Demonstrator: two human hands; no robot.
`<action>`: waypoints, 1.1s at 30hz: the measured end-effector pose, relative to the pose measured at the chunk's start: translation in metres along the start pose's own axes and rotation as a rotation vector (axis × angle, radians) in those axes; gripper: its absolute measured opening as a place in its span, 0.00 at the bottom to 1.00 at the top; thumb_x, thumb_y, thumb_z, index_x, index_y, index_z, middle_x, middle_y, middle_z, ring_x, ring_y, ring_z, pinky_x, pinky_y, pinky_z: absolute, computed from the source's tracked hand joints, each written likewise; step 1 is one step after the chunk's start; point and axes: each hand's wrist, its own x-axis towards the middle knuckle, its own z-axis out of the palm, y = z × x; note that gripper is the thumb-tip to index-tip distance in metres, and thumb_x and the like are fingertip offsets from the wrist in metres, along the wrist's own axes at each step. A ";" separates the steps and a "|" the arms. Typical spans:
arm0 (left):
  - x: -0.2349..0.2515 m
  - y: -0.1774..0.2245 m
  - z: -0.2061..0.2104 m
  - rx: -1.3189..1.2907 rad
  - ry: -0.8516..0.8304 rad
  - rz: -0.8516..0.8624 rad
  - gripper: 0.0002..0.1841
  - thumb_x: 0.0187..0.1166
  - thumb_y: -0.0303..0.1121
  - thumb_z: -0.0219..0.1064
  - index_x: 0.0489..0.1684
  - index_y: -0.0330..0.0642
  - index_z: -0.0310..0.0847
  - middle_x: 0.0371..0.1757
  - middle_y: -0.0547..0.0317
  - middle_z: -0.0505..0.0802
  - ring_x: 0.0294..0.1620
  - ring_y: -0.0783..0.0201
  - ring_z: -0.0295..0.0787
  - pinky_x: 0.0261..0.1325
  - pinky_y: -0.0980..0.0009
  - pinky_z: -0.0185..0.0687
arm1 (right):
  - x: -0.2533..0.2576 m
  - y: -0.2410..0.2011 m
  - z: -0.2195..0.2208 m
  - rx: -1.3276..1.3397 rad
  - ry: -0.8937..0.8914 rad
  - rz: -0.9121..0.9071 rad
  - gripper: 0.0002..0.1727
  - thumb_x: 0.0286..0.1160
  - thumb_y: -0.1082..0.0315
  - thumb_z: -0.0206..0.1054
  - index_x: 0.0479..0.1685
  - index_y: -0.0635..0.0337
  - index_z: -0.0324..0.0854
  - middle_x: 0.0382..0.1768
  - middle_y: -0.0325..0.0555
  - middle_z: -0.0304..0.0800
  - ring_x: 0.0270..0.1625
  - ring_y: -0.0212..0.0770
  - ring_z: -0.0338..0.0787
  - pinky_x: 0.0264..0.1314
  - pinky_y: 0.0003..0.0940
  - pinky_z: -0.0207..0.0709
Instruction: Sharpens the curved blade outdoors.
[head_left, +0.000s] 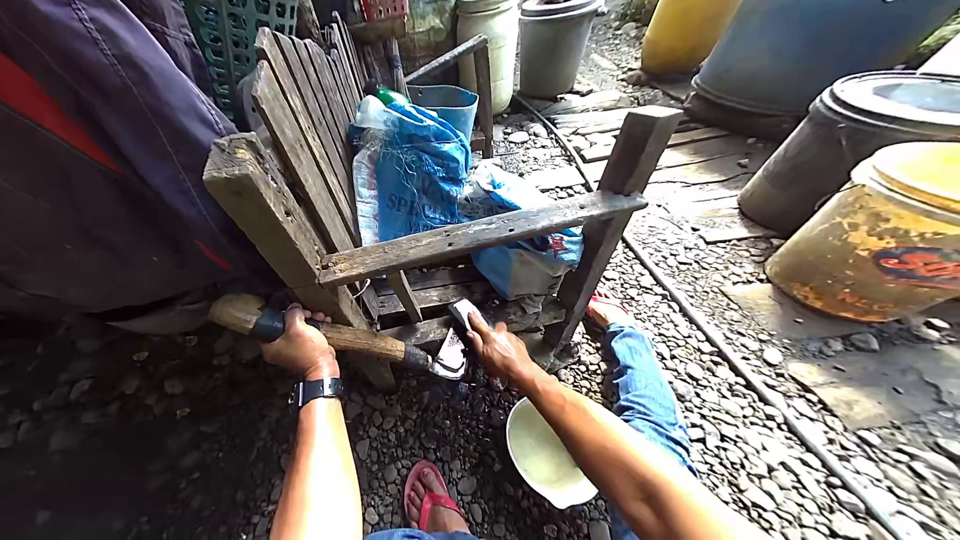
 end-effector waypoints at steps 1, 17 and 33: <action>-0.001 0.000 0.001 0.010 0.016 0.007 0.09 0.81 0.20 0.64 0.52 0.33 0.70 0.22 0.61 0.80 0.14 0.70 0.82 0.21 0.73 0.87 | 0.004 -0.010 -0.004 0.022 -0.012 0.027 0.33 0.95 0.43 0.36 0.98 0.32 0.40 0.79 0.72 0.73 0.70 0.70 0.84 0.70 0.63 0.76; 0.002 0.000 -0.002 0.003 -0.025 0.017 0.06 0.81 0.19 0.62 0.48 0.33 0.70 0.19 0.62 0.80 0.12 0.70 0.81 0.19 0.73 0.86 | 0.002 0.003 0.011 -0.122 0.015 -0.119 0.34 0.93 0.44 0.44 0.98 0.33 0.46 0.75 0.81 0.71 0.65 0.77 0.84 0.64 0.68 0.78; 0.009 -0.006 -0.008 0.007 -0.099 0.061 0.05 0.79 0.19 0.61 0.44 0.34 0.71 0.17 0.64 0.80 0.12 0.70 0.81 0.20 0.72 0.87 | 0.010 0.020 0.001 -0.115 0.023 -0.112 0.34 0.93 0.44 0.44 0.97 0.31 0.46 0.77 0.80 0.70 0.66 0.78 0.83 0.65 0.69 0.77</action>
